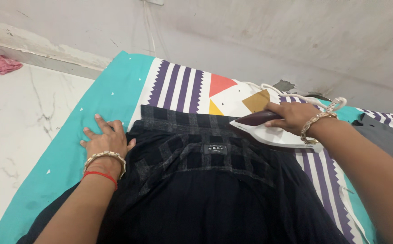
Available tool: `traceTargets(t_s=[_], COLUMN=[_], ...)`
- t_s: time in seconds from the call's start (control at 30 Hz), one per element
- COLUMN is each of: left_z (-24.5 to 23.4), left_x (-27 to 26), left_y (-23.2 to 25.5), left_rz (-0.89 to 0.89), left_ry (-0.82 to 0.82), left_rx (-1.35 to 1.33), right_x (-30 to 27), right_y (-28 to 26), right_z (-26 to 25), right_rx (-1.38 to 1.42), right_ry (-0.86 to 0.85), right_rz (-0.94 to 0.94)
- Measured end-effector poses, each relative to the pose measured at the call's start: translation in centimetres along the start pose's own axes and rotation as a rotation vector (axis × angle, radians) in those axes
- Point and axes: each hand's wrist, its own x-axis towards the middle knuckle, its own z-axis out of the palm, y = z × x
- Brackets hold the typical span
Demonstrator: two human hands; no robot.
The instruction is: The person irons a dark plaid shirt on a patterned ironing board. They smooth the fabric, use a white electric iron to press the collar and sleeves, and repeatedly reposition the shirt to cover different areas.
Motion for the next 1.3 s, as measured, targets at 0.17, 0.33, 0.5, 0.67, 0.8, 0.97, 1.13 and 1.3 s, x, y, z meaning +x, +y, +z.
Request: traceTargets(t_s=[0.17, 0.33, 0.5, 0.67, 0.8, 0.97, 1.13, 1.3], left_z=[0.0, -0.2, -0.2, -0.3, -0.3, 0.0, 0.2, 0.3], left_x=[-0.1, -0.1, 0.0, 0.0, -0.1, 0.0, -0.1, 0.2], left_y=[0.0, 0.0, 0.0, -0.1, -0.2, -0.1, -0.2, -0.3], left_rz=[-0.01, -0.002, -0.001, -0.007, -0.007, 0.005, -0.001, 0.003], left_ry=[-0.008, -0.015, -0.02, -0.03, -0.039, -0.003, 0.002, 0.005], left_rx=[-0.03, -0.034, -0.05, -0.062, -0.07, -0.038, -0.034, -0.04], right_x=[1.6, 3.7, 5.0, 4.6, 4.1, 1.8, -0.9, -1.6], right_y=[-6.0, -16.4, -24.2, -25.1, -22.7, -16.1, -7.8, -2.3], right_z=[-2.1, -6.4, -9.7, -10.2, -9.6, -7.2, -3.7, -1.2], right_rx=[0.085, 0.094, 0.141, 0.179, 0.124, 0.06, -0.086, -0.174], right_ry=[0.094, 0.086, 0.148, 0.149, 0.071, 0.031, 0.005, -0.01], right_rz=[-0.16, -0.157, -0.212, -0.196, -0.197, -0.145, 0.01, 0.119])
